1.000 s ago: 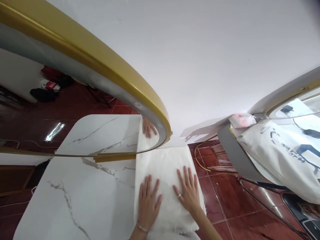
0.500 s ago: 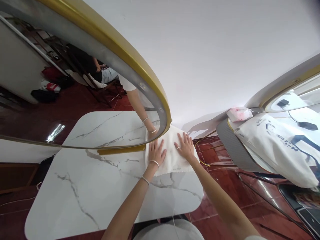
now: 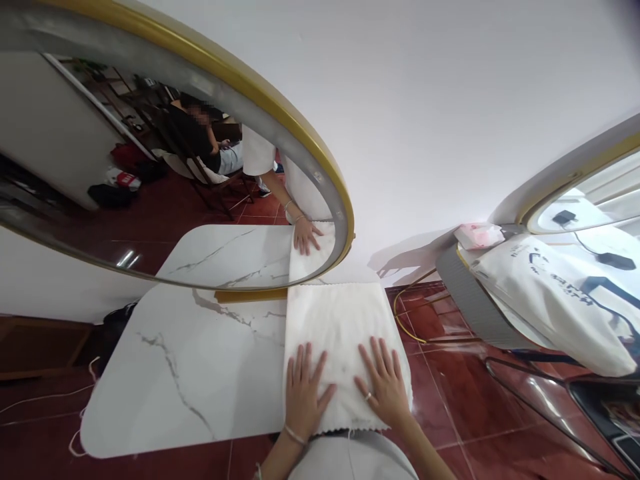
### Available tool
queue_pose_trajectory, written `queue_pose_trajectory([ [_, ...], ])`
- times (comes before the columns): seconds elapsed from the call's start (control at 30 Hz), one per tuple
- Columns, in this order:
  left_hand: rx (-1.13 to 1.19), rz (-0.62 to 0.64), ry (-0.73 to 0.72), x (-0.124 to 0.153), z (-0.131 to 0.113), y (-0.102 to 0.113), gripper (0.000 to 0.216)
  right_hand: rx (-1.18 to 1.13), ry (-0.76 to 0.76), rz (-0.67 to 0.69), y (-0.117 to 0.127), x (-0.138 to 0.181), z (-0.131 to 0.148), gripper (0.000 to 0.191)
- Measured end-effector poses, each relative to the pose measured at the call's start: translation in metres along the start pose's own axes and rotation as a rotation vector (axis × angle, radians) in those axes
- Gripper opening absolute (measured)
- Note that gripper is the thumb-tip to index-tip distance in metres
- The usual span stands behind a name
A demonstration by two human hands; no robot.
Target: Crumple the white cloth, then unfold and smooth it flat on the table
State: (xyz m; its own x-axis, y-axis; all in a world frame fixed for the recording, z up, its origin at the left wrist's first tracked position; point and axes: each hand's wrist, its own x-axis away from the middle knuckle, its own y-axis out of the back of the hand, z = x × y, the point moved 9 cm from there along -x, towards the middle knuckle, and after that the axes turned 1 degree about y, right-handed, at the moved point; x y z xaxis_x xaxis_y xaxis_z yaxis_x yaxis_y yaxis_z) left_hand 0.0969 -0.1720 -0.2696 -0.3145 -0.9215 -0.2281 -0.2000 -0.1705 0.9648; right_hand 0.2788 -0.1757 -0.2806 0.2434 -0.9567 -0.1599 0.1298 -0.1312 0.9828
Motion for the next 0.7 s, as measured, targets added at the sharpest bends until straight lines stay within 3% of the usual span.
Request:
queue_pose_trajectory([
  [0.1,0.021,-0.017,-0.027,-0.015,0.002,-0.005,0.070,0.012,0.017,-0.027,-0.003,-0.017,-0.009,0.072],
  [0.3,0.095,-0.016,0.020,-0.087,0.012,-0.021,0.070,0.049,0.016,-0.063,-0.014,-0.084,-0.048,0.063],
  [0.4,0.114,0.003,0.039,-0.100,0.011,-0.025,0.072,0.060,0.002,-0.054,-0.017,-0.095,-0.057,0.061],
  [0.5,0.106,0.013,0.021,-0.082,0.007,-0.021,0.074,0.045,0.020,-0.052,-0.013,-0.077,-0.047,0.067],
  [0.7,0.034,0.020,0.013,-0.003,0.010,-0.002,0.073,-0.024,0.069,-0.039,0.000,-0.021,0.002,0.074],
])
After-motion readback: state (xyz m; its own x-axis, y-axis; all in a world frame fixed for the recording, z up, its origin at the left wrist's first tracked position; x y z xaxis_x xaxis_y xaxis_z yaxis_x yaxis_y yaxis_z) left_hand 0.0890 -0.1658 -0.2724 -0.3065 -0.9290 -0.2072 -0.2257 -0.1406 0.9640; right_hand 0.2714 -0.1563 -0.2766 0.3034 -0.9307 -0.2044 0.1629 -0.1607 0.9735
